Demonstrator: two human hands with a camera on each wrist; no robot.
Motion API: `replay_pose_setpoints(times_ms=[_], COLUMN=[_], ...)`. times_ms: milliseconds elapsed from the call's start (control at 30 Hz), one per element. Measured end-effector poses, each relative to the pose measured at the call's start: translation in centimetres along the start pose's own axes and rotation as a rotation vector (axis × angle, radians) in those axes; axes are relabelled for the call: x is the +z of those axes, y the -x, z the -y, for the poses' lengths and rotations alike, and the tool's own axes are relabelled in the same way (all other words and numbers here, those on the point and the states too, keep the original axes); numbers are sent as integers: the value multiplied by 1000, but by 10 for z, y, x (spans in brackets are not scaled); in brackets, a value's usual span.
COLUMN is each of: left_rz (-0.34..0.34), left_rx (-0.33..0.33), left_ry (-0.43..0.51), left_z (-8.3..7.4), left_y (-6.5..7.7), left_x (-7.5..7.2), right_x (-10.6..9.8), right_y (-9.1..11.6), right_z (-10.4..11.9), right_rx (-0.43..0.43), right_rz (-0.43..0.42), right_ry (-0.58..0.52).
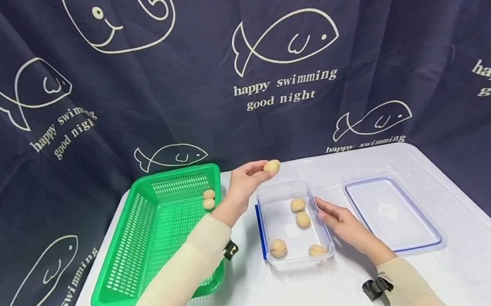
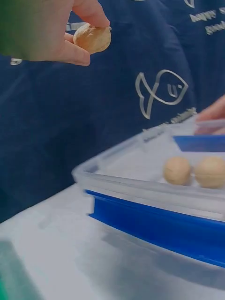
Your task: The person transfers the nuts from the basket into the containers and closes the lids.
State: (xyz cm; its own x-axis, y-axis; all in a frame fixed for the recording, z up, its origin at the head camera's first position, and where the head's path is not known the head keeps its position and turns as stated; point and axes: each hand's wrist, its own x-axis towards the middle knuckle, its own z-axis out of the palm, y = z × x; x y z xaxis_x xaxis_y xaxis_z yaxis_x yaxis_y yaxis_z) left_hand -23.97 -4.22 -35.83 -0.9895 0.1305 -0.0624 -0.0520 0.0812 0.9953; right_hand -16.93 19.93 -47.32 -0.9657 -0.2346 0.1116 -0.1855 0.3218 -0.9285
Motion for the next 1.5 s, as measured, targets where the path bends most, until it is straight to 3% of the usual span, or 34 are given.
replay_pose_setpoints(times_ms=[367,667,967,1167,1500], left_rz=[74,100,80,87,101], left_rx=[-49,-119,-177,-169,-167], left_ry=[-13,-62,-131,-163,-182], left_z=[18,34,53,63,59], left_y=[14,27,39,45,44], left_x=[35,53,60,63,59], right_x=[0,-1,-1,-1,-1], right_y=[-1,0,-1,-1,-2], right_z=[-1,-1,0,0,-1], right_rx=[1,14,12,7,-4], right_rz=[7,5,6,6,8], right_ry=[3,-3,-4,1,16])
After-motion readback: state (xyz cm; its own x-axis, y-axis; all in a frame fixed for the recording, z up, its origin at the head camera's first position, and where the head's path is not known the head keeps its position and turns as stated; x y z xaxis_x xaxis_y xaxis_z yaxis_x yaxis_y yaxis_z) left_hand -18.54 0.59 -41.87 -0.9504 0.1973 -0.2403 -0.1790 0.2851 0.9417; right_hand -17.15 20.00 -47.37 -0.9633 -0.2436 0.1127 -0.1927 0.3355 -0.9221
